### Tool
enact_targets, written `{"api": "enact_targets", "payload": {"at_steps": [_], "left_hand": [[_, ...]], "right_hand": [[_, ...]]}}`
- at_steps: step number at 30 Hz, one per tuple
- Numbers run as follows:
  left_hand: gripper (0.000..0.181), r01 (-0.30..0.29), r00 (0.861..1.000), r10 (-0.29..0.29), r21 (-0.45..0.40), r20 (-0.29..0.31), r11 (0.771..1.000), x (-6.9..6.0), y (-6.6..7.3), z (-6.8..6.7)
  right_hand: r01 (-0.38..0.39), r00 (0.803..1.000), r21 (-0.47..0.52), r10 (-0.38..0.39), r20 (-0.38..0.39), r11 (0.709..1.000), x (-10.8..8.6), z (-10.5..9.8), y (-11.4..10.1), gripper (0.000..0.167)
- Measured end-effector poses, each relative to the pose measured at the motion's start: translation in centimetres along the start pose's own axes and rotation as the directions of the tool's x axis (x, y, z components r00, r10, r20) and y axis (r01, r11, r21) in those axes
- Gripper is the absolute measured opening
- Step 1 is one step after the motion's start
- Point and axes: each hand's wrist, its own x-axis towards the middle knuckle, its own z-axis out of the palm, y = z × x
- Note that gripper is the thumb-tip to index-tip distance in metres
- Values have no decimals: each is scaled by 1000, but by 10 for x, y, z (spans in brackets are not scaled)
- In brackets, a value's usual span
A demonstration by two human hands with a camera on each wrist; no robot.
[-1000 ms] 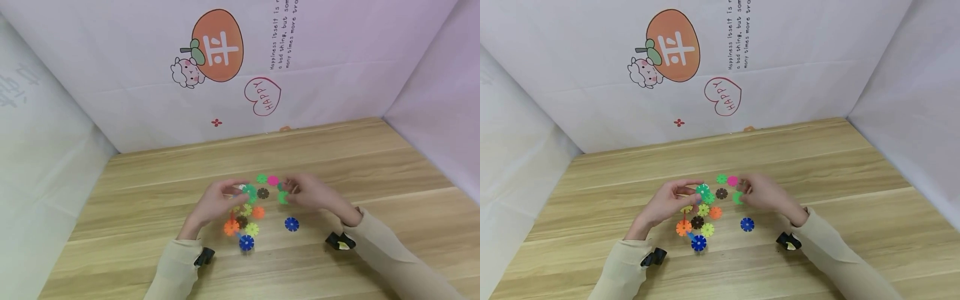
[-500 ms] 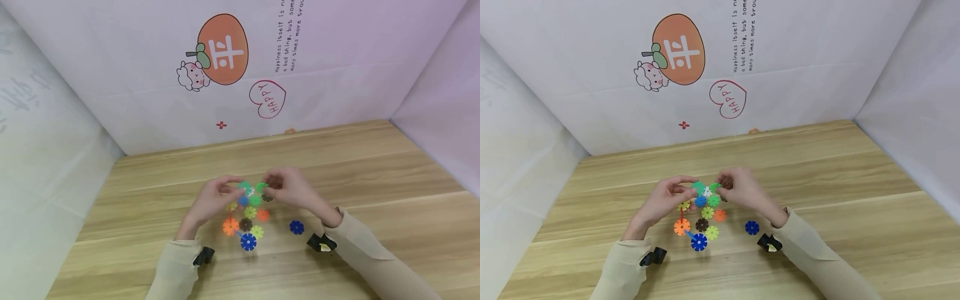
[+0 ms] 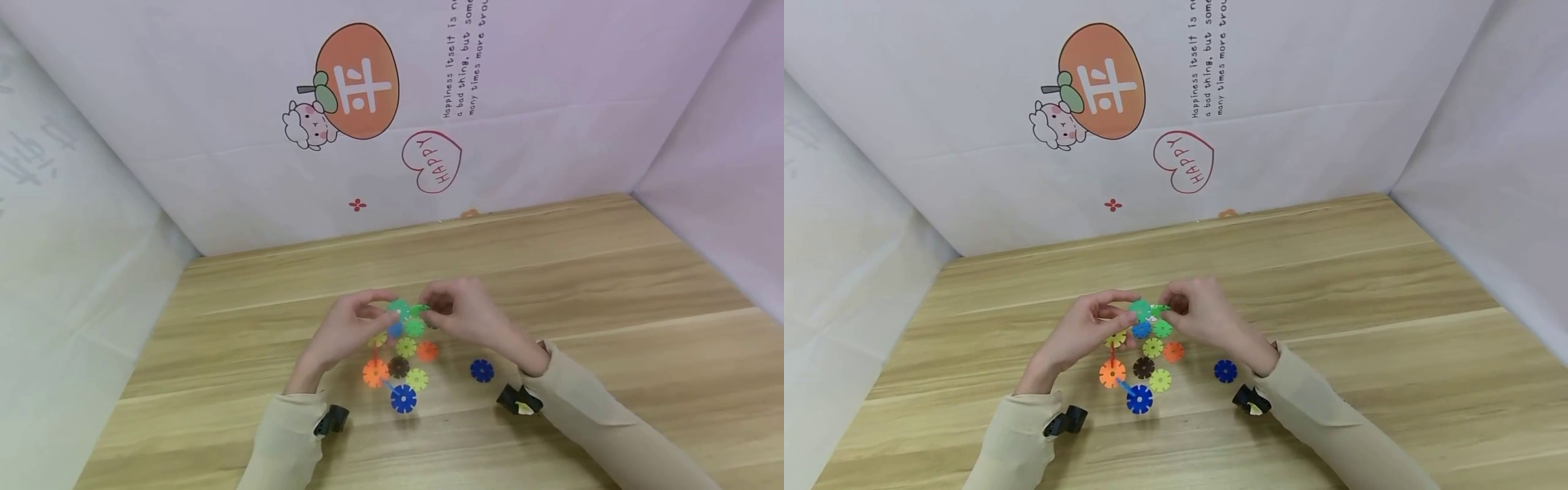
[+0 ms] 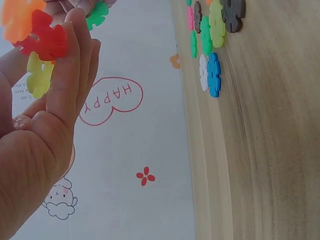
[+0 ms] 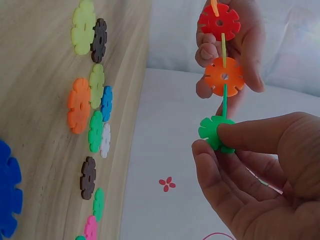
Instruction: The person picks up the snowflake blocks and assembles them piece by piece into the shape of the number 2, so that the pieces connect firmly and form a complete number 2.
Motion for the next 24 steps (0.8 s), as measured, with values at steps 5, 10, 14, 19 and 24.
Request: {"api": "enact_targets", "payload": {"at_steps": [5, 10, 14, 19, 24], "left_hand": [[36, -12, 1000, 12, -1, 10, 1000, 0, 1, 1], [37, -39, 999, 39, 4, 26, 999, 0, 0, 1], [37, -65, 996, 65, 1, 60, 998, 0, 1, 0], [38, -64, 996, 64, 0, 55, 998, -1, 2, -1], [40, -76, 997, 76, -1, 35, 997, 0, 1, 0]], "right_hand": [[32, 999, -15, -33, -16, 999, 0, 2, 1, 11], [71, 997, -24, -72, -27, 997, 0, 4, 1, 10], [98, 994, -40, -99, -38, 994, 0, 5, 3, 12], [141, 987, -45, -144, -70, 989, -1, 6, 4, 15], [165, 980, -36, -168, -110, 986, -1, 7, 4, 15]]}}
